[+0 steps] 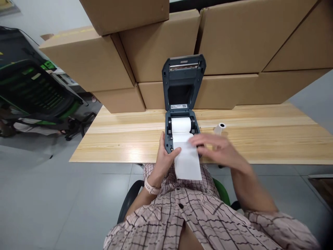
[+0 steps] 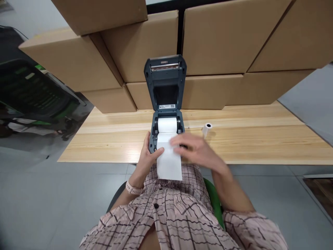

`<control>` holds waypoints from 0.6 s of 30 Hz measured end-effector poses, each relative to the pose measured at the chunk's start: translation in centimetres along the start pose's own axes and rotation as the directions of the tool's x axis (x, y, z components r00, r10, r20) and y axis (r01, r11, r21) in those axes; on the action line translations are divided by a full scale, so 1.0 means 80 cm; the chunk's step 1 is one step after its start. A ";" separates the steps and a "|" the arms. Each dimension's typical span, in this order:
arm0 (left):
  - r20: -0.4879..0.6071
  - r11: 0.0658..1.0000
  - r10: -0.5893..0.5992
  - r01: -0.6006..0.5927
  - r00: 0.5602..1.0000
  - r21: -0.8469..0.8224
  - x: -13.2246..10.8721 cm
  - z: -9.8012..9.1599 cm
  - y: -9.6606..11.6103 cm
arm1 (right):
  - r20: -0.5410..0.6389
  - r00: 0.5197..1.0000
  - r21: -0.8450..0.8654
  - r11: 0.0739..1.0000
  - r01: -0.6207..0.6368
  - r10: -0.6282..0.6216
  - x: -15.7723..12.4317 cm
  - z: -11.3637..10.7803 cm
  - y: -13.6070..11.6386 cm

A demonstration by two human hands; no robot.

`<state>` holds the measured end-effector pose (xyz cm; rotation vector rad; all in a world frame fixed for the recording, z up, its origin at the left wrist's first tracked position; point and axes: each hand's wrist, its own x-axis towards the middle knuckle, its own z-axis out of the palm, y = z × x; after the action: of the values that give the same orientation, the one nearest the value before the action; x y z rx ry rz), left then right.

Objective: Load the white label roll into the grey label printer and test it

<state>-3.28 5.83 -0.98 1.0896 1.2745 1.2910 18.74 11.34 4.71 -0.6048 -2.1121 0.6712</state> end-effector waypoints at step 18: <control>0.059 0.990 -0.144 0.144 0.988 0.009 -0.033 -0.009 0.001 | -0.431 0.886 -0.189 0.977 0.093 -0.168 0.100 -0.021 0.042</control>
<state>-3.71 3.12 -0.81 1.0129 1.2879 1.1400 16.34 19.18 7.89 -0.6299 -1.7623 0.2485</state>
